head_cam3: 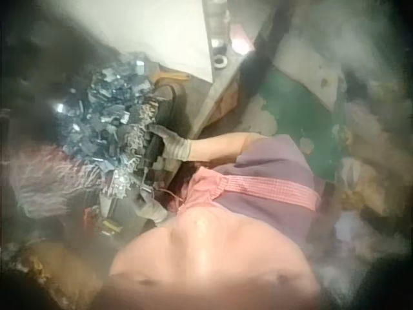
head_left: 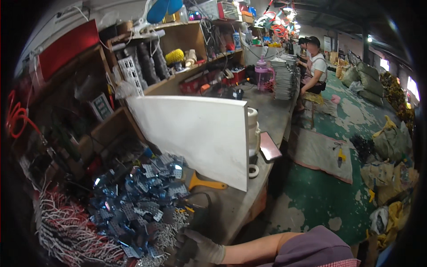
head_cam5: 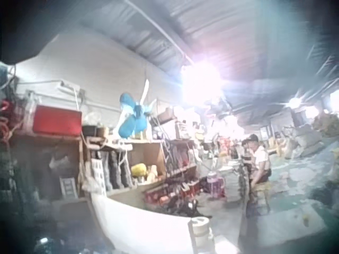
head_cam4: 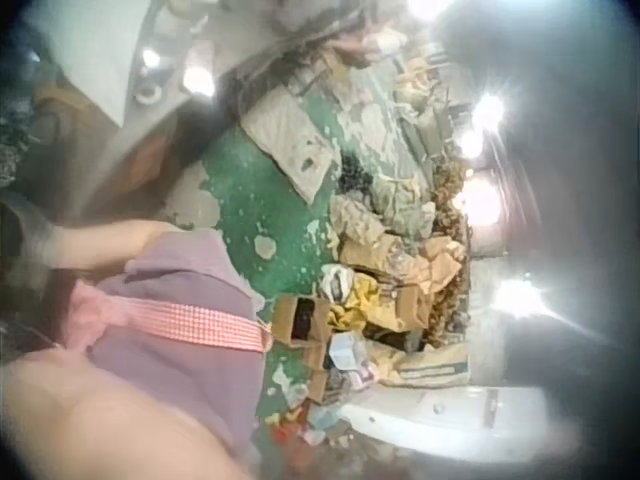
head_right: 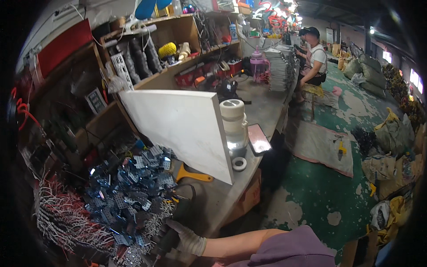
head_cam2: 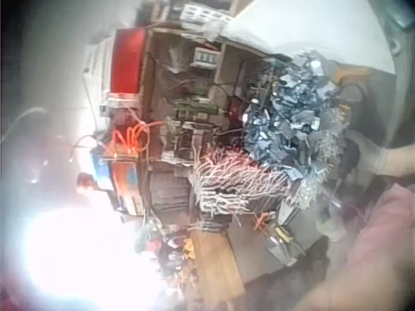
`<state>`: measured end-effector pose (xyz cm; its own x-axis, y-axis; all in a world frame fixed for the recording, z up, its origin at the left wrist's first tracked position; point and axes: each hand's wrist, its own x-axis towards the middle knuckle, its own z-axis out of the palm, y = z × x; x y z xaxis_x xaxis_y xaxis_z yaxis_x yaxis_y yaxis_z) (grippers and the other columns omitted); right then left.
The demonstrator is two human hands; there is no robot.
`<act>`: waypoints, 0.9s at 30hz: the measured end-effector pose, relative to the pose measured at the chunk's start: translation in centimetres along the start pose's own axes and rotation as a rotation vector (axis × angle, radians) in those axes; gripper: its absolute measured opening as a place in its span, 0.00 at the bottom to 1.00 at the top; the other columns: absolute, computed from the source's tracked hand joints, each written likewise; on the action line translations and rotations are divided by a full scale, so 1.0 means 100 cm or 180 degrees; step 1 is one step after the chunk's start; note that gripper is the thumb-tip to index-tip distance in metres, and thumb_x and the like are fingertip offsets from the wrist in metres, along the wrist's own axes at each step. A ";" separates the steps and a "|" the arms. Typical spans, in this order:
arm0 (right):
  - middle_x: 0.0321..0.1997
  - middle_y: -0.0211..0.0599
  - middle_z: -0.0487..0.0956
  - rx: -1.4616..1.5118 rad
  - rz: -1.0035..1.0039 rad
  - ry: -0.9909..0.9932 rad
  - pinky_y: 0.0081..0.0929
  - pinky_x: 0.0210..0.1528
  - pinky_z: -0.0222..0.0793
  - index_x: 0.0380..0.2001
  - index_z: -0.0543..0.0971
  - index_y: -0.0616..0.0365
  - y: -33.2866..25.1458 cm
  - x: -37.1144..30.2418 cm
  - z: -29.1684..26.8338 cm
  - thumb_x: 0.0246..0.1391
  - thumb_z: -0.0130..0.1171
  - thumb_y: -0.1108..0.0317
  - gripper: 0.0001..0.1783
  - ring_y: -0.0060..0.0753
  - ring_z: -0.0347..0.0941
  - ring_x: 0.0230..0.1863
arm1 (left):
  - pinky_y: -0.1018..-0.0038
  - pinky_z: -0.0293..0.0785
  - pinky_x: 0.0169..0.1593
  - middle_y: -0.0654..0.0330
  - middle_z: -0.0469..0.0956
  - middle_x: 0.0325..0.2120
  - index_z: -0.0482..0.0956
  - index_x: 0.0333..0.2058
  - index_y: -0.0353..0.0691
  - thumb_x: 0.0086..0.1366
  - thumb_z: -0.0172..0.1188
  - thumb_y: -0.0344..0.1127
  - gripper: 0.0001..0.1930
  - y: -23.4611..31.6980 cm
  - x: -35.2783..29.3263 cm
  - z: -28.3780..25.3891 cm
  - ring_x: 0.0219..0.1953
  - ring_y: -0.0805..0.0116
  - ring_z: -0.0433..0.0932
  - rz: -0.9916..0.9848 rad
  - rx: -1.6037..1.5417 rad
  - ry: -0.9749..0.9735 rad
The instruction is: The person assembles electrical components by fitting perforated metal plates onto base units with wires, fastening them using an electric screwdriver, and placing the assembled units aside.
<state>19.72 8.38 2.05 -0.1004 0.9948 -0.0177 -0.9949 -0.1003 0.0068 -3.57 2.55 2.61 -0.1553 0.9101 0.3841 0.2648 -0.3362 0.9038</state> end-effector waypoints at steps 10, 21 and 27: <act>0.38 0.29 0.78 -0.0064 -0.0110 0.0697 0.44 0.57 0.79 0.44 0.81 0.51 0.011 -0.007 0.016 0.63 0.70 0.61 0.11 0.33 0.78 0.44 | 0.64 0.79 0.39 0.53 0.86 0.38 0.82 0.44 0.30 0.70 0.69 0.33 0.12 0.002 0.004 -0.011 0.34 0.61 0.81 -0.0192 0.0270 -0.0122; 0.34 0.26 0.66 -0.1269 -0.0608 0.0039 0.40 0.46 0.69 0.40 0.72 0.49 0.015 0.008 -0.003 0.64 0.65 0.54 0.15 0.32 0.65 0.40 | 0.66 0.78 0.39 0.57 0.84 0.33 0.84 0.45 0.29 0.71 0.64 0.29 0.09 0.081 0.025 -0.009 0.33 0.68 0.79 -0.1063 -0.0617 -0.0326; 0.36 0.26 0.67 -0.0998 -0.0588 -0.0040 0.41 0.47 0.71 0.43 0.73 0.46 0.012 0.007 0.002 0.65 0.65 0.51 0.16 0.32 0.67 0.39 | 0.66 0.80 0.50 0.50 0.85 0.43 0.82 0.48 0.28 0.57 0.71 0.24 0.18 -0.040 0.002 -0.031 0.45 0.64 0.84 -0.0702 0.0296 -0.0387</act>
<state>18.42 9.00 2.21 0.0794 0.9966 0.0222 -0.9496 0.0824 -0.3024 -7.57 3.31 -0.39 -0.1051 0.9832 0.1493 0.3243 -0.1080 0.9398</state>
